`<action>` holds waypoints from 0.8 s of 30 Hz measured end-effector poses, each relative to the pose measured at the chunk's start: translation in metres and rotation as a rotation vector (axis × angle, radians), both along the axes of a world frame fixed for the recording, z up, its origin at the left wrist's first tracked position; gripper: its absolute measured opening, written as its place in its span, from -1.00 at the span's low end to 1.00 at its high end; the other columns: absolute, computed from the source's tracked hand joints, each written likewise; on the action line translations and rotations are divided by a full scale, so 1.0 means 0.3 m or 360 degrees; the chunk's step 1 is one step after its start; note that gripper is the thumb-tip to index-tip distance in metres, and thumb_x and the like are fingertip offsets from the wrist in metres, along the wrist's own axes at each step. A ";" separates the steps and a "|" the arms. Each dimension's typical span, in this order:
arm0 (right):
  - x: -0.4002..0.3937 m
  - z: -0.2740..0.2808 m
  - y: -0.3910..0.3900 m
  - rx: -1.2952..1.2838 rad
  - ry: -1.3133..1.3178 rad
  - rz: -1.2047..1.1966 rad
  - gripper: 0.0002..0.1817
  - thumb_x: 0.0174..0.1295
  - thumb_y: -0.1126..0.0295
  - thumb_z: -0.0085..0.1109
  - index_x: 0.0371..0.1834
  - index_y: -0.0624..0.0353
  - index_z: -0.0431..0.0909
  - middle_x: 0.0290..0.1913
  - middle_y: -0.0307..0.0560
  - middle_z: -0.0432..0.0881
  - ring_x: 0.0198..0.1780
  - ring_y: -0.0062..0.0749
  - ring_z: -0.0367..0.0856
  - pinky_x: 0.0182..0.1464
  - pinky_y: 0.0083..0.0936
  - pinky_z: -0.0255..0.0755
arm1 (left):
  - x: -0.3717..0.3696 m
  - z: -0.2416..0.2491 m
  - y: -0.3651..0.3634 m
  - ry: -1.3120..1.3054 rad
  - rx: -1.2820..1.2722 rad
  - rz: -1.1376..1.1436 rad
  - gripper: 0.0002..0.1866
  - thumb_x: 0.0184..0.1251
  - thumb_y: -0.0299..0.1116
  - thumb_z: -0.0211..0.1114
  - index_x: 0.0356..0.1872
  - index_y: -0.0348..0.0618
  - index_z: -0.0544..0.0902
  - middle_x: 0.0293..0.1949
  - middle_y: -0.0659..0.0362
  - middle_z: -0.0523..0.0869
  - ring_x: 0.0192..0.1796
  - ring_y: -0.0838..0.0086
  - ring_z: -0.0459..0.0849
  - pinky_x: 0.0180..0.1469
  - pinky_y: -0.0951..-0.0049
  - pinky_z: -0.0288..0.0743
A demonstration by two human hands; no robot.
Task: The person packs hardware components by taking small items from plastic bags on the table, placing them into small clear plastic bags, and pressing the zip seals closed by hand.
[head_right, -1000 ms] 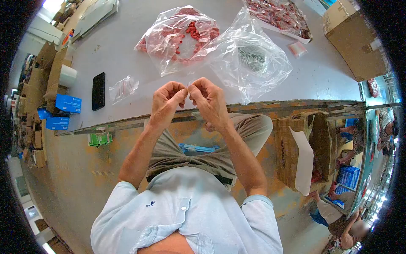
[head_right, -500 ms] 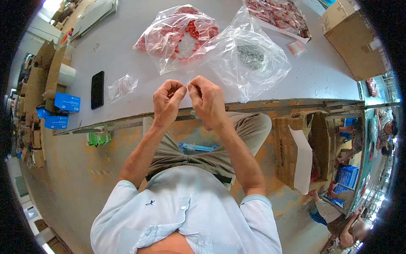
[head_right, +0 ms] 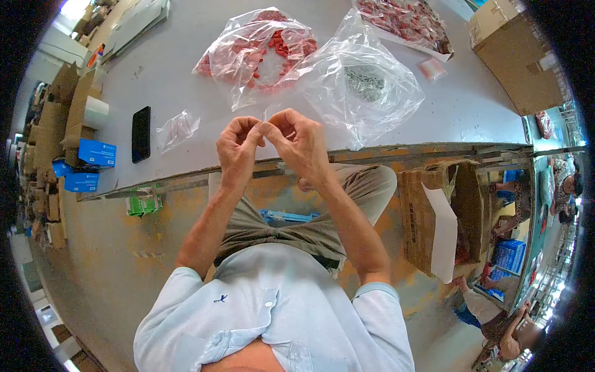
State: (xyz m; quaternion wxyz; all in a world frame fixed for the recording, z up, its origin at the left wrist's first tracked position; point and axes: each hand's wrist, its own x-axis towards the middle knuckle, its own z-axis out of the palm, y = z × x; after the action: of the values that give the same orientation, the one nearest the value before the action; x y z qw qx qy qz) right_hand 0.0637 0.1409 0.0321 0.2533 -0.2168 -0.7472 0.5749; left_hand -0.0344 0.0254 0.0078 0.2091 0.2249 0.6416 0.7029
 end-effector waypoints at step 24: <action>0.022 0.034 0.067 0.0093 -0.0279 0.0322 -0.81 0.45 0.39 0.25 -0.13 0.33 0.69 -0.37 -0.02 0.75 -0.34 -0.46 0.67 -0.26 -0.40 0.57 | -0.082 0.000 -0.046 0.0164 -0.0200 -0.0548 -0.91 0.49 -0.52 0.35 -0.09 -0.31 0.73 -0.27 0.26 0.78 -0.25 0.68 0.69 -0.19 0.61 0.61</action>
State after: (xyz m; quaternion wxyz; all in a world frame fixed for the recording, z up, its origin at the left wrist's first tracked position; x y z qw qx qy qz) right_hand 0.0703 0.1609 0.0423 0.1339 -0.1824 -0.8009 0.5544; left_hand -0.0589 0.0116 0.0079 0.3068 0.3534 0.6462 0.6028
